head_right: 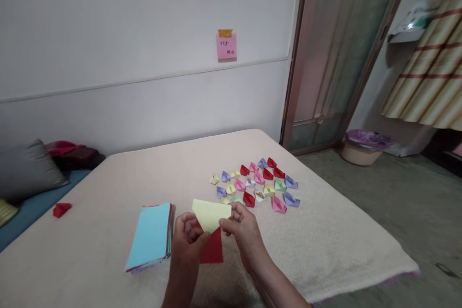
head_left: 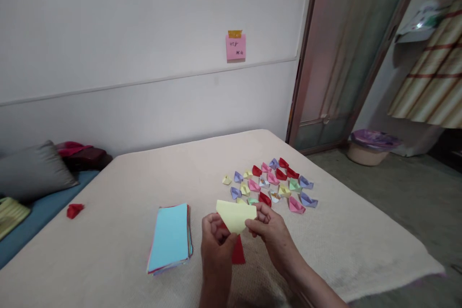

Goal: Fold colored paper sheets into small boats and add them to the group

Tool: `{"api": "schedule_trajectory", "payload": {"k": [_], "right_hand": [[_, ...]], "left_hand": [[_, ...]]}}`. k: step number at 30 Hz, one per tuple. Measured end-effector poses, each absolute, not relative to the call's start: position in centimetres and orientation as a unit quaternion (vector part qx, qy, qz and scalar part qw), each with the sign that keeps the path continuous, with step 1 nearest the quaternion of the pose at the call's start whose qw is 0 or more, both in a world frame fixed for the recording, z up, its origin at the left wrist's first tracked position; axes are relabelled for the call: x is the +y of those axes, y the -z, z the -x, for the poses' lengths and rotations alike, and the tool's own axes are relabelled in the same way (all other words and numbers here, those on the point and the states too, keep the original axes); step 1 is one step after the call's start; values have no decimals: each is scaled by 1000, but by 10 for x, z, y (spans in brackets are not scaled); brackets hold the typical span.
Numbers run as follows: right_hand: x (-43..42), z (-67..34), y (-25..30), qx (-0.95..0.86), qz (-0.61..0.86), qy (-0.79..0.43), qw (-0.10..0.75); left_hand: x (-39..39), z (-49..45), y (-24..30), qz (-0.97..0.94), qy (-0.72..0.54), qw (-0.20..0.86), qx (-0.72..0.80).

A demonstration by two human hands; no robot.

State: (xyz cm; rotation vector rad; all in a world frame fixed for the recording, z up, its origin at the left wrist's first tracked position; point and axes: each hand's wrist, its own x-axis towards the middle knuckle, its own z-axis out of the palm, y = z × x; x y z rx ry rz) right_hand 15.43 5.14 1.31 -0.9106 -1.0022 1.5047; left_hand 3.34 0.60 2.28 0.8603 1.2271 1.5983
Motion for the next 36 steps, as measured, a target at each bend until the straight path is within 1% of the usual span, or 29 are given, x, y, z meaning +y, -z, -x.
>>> {"api": "schedule_trajectory", "payload": {"k": [4, 9, 14, 20, 27, 30, 36], "right_hand": [[52, -156, -14, -438, 382, -617, 530], [50, -157, -17, -490, 376, -598, 512], [45, -154, -21, -532, 405, -552, 498], [44, -156, -15, -591, 422, -478, 494], [43, -156, -13, -649, 385, -412, 510], [43, -156, -16, -646, 381, -432, 501], [47, -157, -14, -523, 380, -585, 490]], "left_hand": [[8, -33, -21, -329, -668, 468, 476], [8, -33, -20, -298, -671, 511, 447], [8, -29, -19, -277, -656, 530, 461], [10, -30, -16, -262, -675, 518, 455], [12, -31, -14, -260, -682, 508, 457], [11, -28, -15, -269, -677, 517, 450], [6, -26, -24, -306, -645, 555, 427]]}}
